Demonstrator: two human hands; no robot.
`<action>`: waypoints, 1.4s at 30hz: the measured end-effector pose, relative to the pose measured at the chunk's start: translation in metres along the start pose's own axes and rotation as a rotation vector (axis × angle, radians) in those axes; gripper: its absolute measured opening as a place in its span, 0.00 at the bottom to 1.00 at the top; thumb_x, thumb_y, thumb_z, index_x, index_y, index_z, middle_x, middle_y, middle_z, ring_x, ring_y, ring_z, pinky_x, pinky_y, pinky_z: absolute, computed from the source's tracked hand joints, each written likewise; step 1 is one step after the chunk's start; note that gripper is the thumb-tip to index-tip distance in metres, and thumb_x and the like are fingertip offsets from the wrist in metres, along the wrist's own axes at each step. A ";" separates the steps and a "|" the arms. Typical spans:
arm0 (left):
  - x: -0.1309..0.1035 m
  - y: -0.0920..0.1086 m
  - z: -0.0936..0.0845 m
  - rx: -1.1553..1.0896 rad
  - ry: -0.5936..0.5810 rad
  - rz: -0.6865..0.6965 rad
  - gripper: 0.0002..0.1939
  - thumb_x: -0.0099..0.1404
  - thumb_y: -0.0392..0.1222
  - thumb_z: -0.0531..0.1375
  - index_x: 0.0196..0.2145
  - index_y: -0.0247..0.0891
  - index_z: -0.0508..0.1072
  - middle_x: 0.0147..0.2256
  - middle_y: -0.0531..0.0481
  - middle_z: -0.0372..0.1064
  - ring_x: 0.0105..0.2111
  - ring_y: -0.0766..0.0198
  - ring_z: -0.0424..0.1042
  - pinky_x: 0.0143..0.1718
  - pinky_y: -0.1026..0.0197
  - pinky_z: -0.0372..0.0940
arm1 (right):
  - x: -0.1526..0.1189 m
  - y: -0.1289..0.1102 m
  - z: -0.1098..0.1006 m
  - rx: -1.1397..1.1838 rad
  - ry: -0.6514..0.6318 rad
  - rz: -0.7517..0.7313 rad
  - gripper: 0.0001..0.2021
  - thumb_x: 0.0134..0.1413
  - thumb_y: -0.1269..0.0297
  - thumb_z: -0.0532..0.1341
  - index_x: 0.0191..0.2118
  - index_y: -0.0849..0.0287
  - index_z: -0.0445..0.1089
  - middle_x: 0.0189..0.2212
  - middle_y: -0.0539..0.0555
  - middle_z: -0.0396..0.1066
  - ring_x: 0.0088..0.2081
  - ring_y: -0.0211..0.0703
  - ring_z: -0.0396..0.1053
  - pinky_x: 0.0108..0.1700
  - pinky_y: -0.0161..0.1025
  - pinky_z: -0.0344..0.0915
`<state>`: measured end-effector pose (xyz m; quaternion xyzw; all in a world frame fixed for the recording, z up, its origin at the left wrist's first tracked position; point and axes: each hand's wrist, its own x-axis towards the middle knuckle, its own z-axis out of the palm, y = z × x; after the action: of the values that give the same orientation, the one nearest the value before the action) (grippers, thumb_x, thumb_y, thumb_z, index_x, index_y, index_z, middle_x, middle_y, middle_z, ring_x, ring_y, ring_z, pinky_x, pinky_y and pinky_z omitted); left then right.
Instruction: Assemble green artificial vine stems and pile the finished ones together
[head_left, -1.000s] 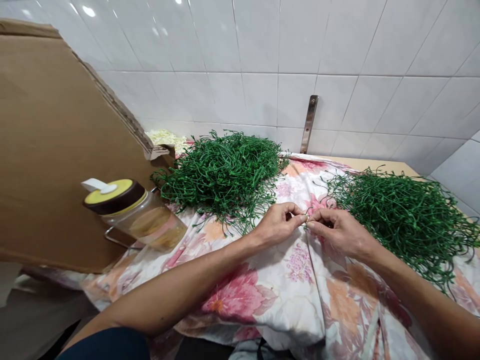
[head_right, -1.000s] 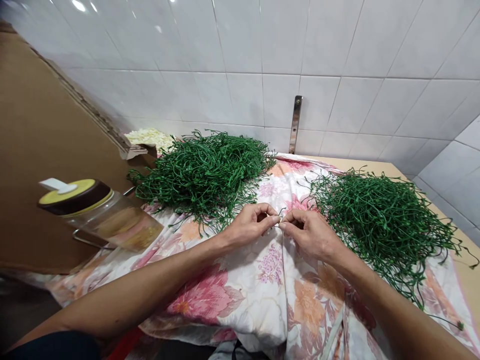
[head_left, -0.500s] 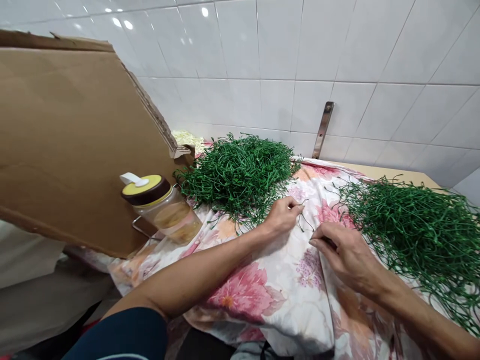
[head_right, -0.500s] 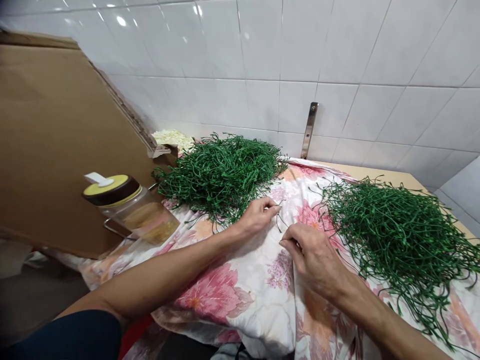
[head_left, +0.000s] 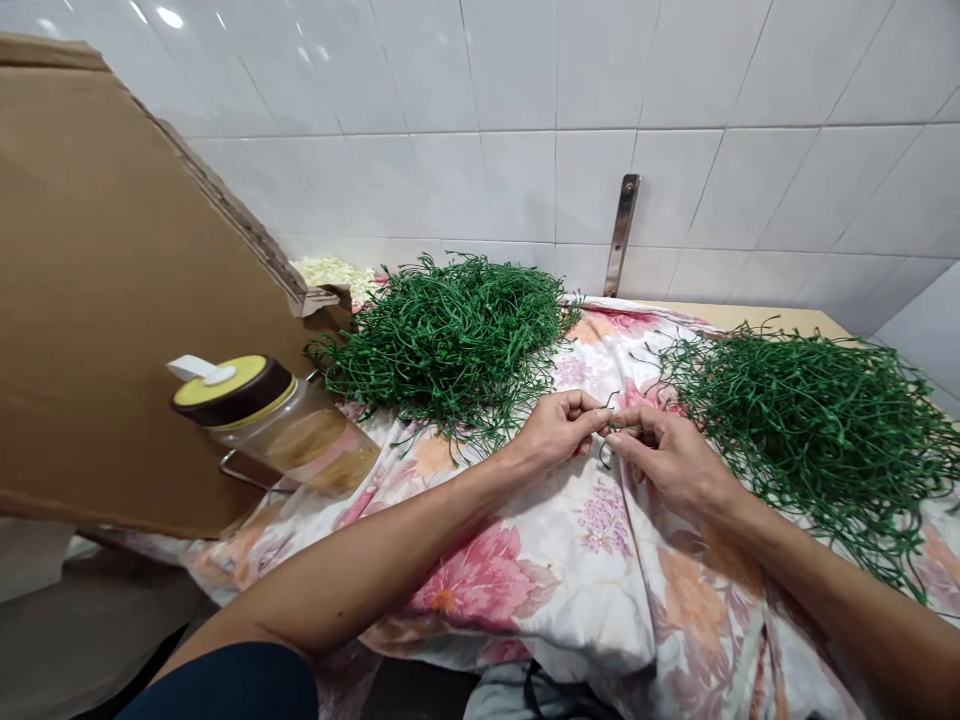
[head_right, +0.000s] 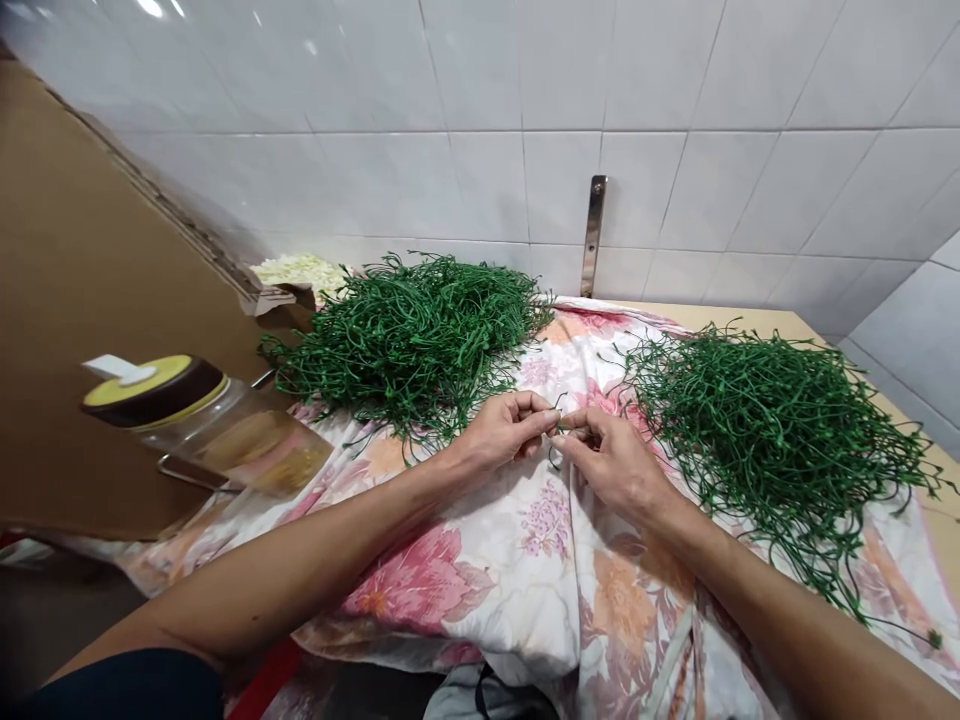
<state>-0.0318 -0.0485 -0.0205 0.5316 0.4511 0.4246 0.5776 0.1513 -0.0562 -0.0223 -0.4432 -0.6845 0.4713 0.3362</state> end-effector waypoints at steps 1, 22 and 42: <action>-0.001 0.000 0.000 0.002 -0.003 0.001 0.18 0.57 0.53 0.68 0.29 0.34 0.72 0.19 0.55 0.64 0.16 0.74 0.58 0.19 0.67 0.51 | 0.000 -0.001 0.002 0.004 -0.007 0.016 0.16 0.60 0.55 0.63 0.46 0.63 0.75 0.26 0.50 0.72 0.24 0.37 0.65 0.26 0.34 0.59; 0.011 -0.003 -0.013 0.059 0.247 0.124 0.16 0.57 0.50 0.67 0.26 0.36 0.68 0.20 0.58 0.57 0.18 0.73 0.52 0.19 0.67 0.47 | -0.015 -0.014 0.020 -0.355 -0.033 -0.379 0.04 0.57 0.74 0.64 0.32 0.61 0.76 0.29 0.51 0.74 0.30 0.37 0.68 0.35 0.35 0.61; -0.014 0.010 0.012 0.232 0.016 0.148 0.17 0.62 0.53 0.65 0.29 0.35 0.75 0.21 0.54 0.67 0.21 0.69 0.65 0.25 0.66 0.60 | -0.005 -0.033 -0.175 -0.871 1.006 -0.288 0.16 0.56 0.61 0.68 0.48 0.61 0.76 0.49 0.66 0.75 0.54 0.63 0.68 0.61 0.62 0.59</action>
<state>-0.0231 -0.0640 -0.0092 0.6231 0.4614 0.4154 0.4757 0.2972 -0.0050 0.0667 -0.6079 -0.6241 -0.1602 0.4640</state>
